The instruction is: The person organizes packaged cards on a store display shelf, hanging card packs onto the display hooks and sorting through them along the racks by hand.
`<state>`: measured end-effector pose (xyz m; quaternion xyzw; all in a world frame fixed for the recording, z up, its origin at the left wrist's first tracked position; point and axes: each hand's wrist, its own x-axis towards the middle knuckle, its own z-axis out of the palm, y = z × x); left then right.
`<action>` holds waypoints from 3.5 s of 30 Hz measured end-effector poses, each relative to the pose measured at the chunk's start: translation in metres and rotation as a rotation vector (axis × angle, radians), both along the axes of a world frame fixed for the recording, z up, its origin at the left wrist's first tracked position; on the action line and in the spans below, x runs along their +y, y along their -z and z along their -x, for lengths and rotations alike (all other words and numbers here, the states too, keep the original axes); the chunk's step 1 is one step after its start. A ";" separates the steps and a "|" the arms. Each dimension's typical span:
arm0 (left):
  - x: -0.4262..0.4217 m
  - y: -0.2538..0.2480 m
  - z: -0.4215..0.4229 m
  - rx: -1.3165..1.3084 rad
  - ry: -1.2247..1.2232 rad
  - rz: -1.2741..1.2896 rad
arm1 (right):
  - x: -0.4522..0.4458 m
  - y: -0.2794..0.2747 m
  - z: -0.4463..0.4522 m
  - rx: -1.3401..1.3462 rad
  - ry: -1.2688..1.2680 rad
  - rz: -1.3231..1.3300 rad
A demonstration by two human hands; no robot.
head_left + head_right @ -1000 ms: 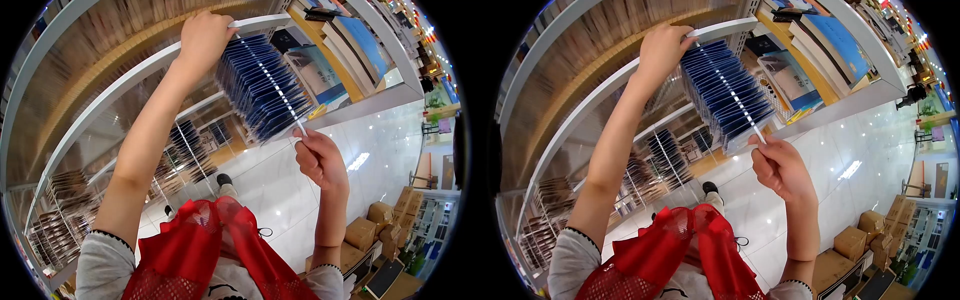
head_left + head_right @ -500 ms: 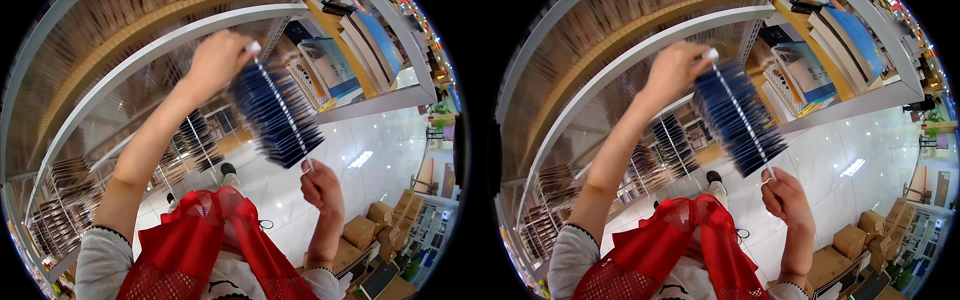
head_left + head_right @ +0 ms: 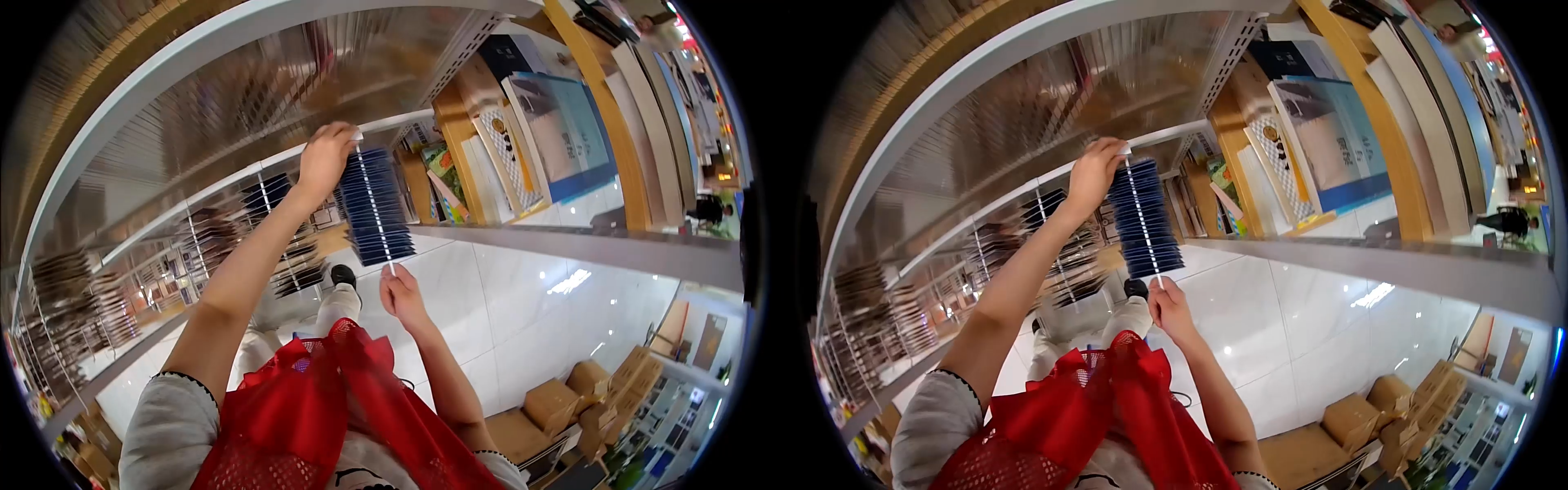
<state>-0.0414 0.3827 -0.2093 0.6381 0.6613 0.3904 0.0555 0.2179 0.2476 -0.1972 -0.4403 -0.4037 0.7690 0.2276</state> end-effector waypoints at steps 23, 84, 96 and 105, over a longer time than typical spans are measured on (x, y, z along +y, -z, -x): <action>-0.145 -0.034 -0.016 -0.064 0.029 0.092 | -0.022 0.019 -0.040 -0.234 0.081 -0.027; -0.162 0.008 -0.129 -0.101 -0.279 0.196 | 0.099 0.034 -0.016 -0.403 -0.353 -1.541; -0.170 -0.003 -0.137 -0.138 -0.232 0.302 | 0.086 0.025 -0.033 -0.408 -0.477 -1.468; -0.166 -0.008 -0.137 -0.147 -0.278 0.256 | 0.090 0.027 -0.033 -0.422 -0.440 -1.454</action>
